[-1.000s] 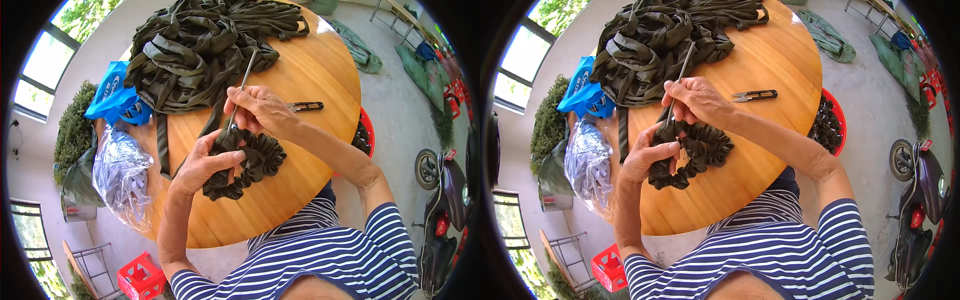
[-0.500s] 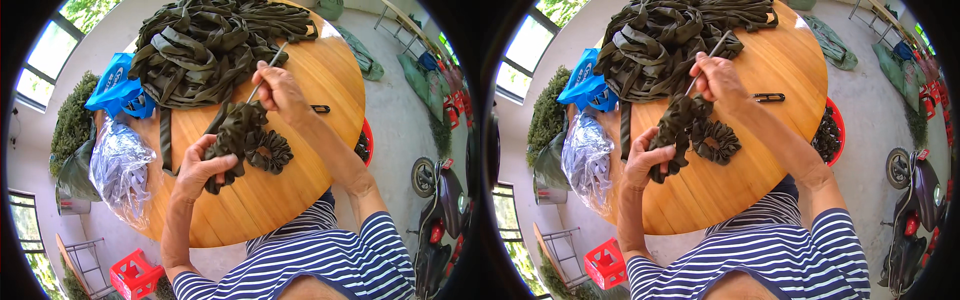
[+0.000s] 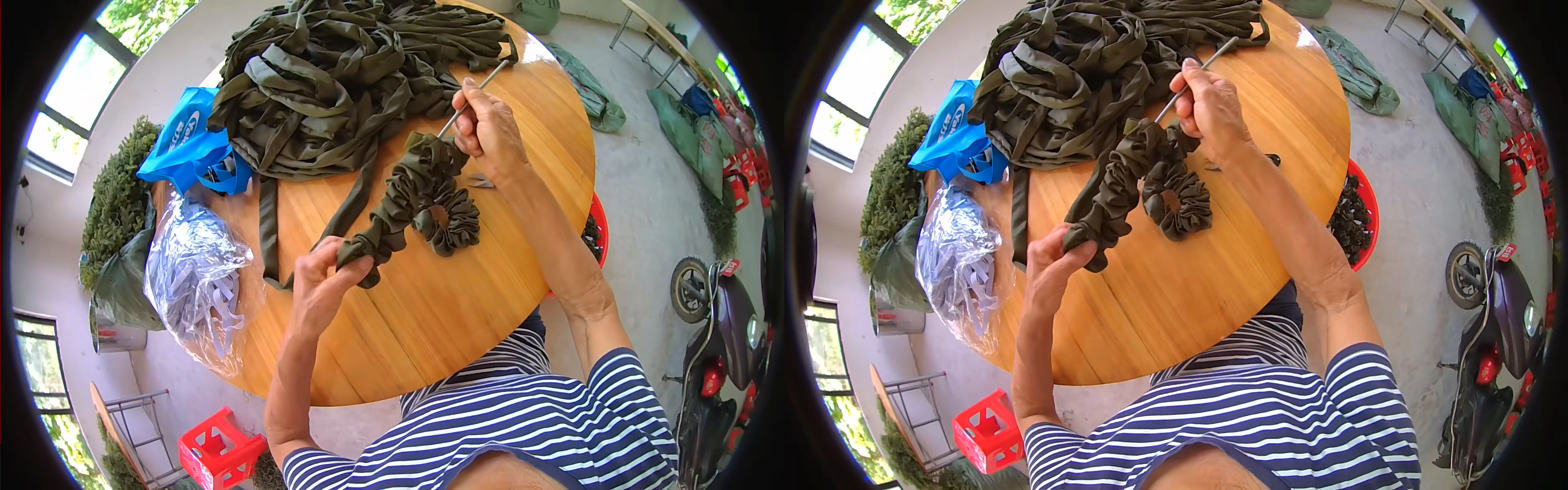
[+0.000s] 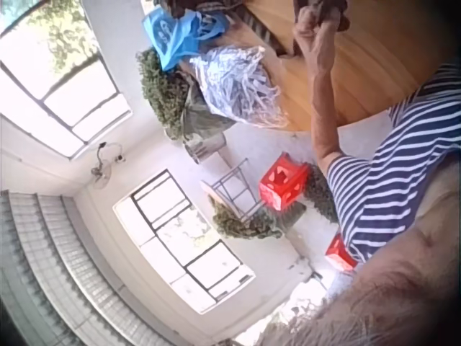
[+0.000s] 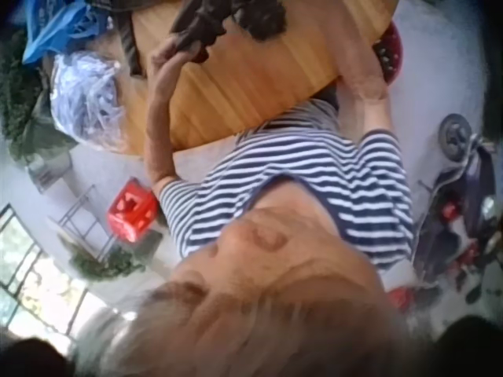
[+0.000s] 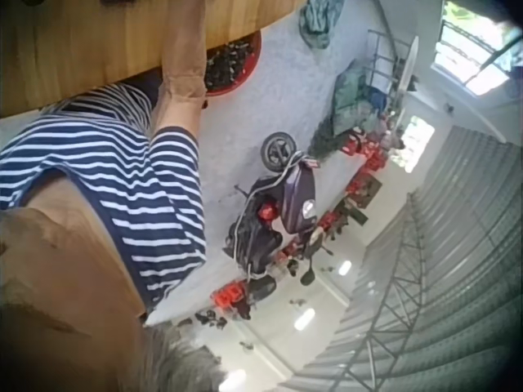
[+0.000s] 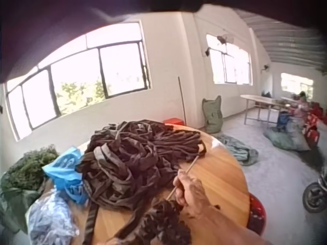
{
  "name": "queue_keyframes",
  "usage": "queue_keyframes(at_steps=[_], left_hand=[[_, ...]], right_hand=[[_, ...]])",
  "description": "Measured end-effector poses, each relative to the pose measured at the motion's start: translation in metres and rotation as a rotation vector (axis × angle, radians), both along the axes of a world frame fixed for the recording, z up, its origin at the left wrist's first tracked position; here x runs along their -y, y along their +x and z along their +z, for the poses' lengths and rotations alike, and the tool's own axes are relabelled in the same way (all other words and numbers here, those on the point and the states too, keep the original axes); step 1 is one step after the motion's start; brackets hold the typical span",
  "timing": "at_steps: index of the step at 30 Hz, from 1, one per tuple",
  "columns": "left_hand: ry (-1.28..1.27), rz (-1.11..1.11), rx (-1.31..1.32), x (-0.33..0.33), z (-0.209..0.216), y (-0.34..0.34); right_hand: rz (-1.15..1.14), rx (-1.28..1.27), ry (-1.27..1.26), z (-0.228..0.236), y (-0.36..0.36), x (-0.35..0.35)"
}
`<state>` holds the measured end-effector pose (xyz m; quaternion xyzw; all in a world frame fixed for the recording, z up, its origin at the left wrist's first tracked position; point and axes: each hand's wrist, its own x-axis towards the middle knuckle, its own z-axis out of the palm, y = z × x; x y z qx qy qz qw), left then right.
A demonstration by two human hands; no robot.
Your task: The person assembles camouflage netting bands by gathering green fabric strips, threading a white elastic band through them, and securing the assembly with a metal clip. The person uses a knife to trim excess elastic and places finished bands into a red bucket.
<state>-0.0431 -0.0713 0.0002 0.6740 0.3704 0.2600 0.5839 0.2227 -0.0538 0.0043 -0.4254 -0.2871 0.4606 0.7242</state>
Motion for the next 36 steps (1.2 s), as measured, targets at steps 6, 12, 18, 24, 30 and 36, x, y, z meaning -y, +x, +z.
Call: queue_keyframes(at_steps=[6,12,18,24,30,36], left_hand=[[0.408,0.016,-0.246,-0.006,0.011,0.033],[0.186,-0.034,-0.241,-0.004,0.009,0.01],[0.66,0.046,-0.391,-0.007,0.01,0.033],[0.348,-0.05,-0.325,-0.008,0.003,0.02],[0.452,0.086,-0.286,-0.006,0.001,0.04],[0.26,0.005,-0.311,-0.001,-0.001,0.025]], right_hand=[[0.022,0.052,0.056,0.005,-0.026,0.005],[-0.049,0.04,-0.026,0.0,0.007,-0.001],[0.013,0.107,0.036,0.002,-0.025,-0.001],[-0.041,0.107,0.013,0.0,0.012,-0.004],[0.032,0.184,0.053,0.003,-0.023,0.003],[-0.062,0.175,-0.016,0.002,0.01,0.0]])
